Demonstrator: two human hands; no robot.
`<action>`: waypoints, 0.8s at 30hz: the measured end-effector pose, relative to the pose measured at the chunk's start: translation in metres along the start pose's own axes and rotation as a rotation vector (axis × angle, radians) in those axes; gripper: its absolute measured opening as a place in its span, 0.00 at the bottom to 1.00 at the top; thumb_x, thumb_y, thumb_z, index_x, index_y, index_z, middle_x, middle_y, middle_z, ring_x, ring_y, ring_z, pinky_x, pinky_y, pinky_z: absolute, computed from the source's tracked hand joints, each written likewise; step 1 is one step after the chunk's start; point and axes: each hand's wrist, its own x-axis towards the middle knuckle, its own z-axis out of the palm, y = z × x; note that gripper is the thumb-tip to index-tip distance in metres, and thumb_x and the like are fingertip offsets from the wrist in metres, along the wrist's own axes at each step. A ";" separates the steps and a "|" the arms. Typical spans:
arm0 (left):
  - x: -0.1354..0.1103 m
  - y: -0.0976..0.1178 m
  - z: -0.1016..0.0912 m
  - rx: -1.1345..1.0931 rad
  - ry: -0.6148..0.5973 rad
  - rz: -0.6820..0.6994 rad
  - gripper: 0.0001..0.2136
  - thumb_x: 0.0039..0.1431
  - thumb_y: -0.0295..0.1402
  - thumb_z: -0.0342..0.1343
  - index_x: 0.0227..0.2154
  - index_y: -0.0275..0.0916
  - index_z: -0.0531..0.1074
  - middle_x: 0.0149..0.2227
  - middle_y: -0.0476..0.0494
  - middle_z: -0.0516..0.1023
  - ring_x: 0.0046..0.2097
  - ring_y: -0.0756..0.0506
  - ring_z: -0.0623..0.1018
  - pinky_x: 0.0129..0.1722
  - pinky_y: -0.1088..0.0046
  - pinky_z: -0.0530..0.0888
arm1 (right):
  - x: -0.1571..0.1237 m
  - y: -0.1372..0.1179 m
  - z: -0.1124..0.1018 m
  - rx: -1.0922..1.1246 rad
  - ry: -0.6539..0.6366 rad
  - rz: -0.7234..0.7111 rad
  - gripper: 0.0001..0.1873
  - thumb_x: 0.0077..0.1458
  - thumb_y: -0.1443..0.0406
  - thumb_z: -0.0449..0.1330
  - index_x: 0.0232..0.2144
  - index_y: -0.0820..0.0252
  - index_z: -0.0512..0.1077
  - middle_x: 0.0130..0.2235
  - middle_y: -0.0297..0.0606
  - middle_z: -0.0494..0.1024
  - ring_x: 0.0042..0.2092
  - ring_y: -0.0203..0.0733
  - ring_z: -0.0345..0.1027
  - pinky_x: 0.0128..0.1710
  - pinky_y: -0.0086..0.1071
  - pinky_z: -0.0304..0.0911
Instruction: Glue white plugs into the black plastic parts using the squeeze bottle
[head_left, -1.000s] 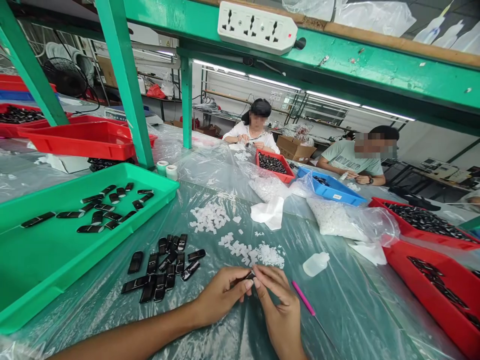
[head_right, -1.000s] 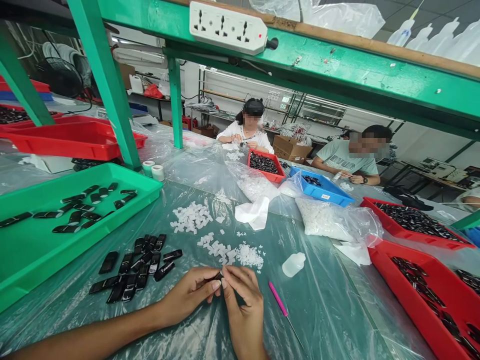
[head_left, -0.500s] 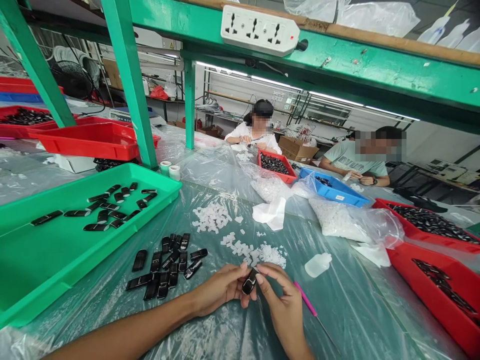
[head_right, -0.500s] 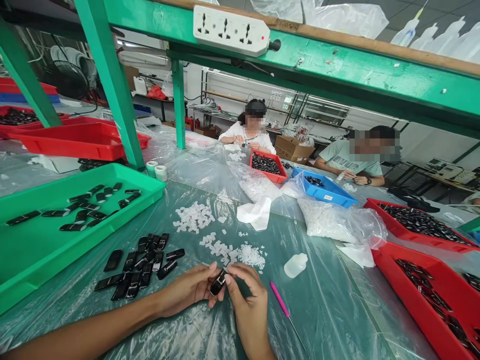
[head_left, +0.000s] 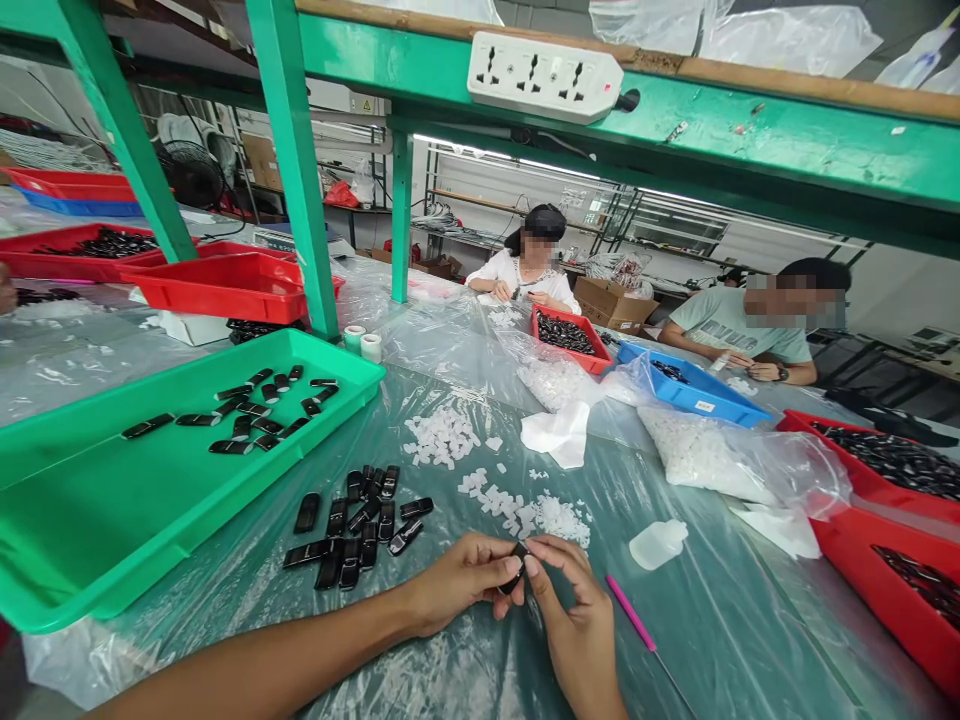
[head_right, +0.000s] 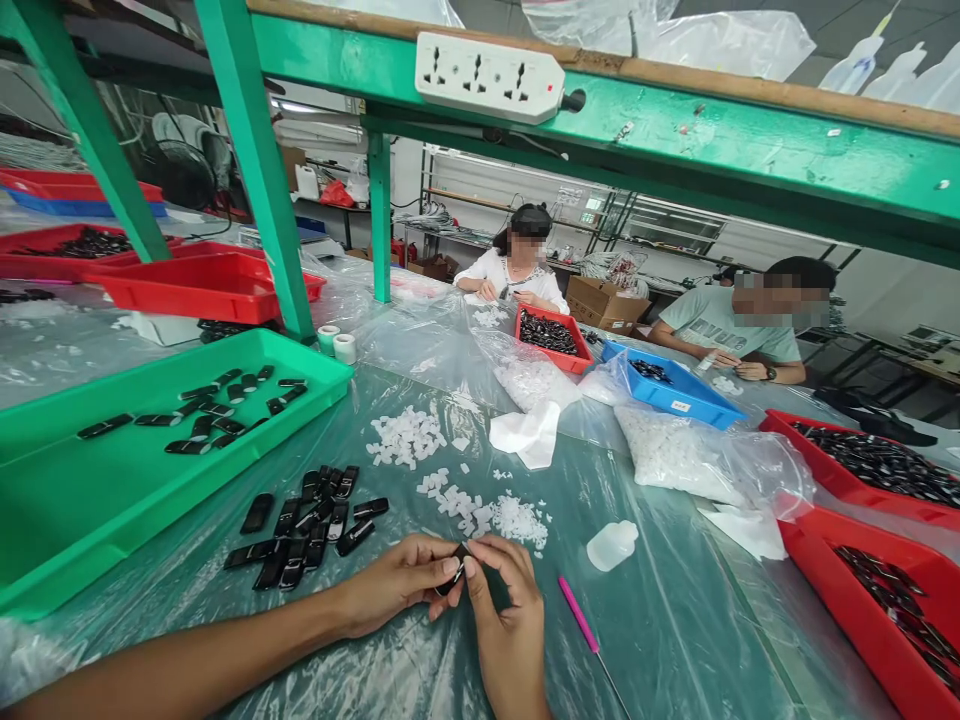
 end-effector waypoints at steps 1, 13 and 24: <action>0.000 0.000 0.000 0.009 0.000 0.000 0.18 0.56 0.45 0.54 0.32 0.30 0.72 0.27 0.46 0.68 0.24 0.53 0.65 0.26 0.78 0.63 | 0.000 0.000 0.000 -0.007 0.000 0.000 0.08 0.53 0.62 0.59 0.36 0.55 0.75 0.41 0.42 0.74 0.46 0.48 0.67 0.45 0.42 0.63; -0.004 0.022 -0.003 0.718 0.247 0.273 0.17 0.52 0.29 0.57 0.47 0.42 0.71 0.41 0.44 0.76 0.40 0.43 0.73 0.40 0.73 0.68 | 0.003 -0.002 -0.004 0.154 -0.048 -0.010 0.04 0.52 0.63 0.60 0.31 0.57 0.73 0.45 0.43 0.71 0.49 0.48 0.65 0.47 0.40 0.64; -0.012 0.025 -0.003 0.874 0.158 0.414 0.28 0.56 0.20 0.44 0.59 0.48 0.54 0.52 0.46 0.69 0.54 0.44 0.68 0.54 0.68 0.63 | -0.004 -0.006 0.004 0.183 -0.147 -0.069 0.04 0.52 0.66 0.59 0.34 0.57 0.72 0.38 0.42 0.72 0.37 0.43 0.70 0.33 0.33 0.69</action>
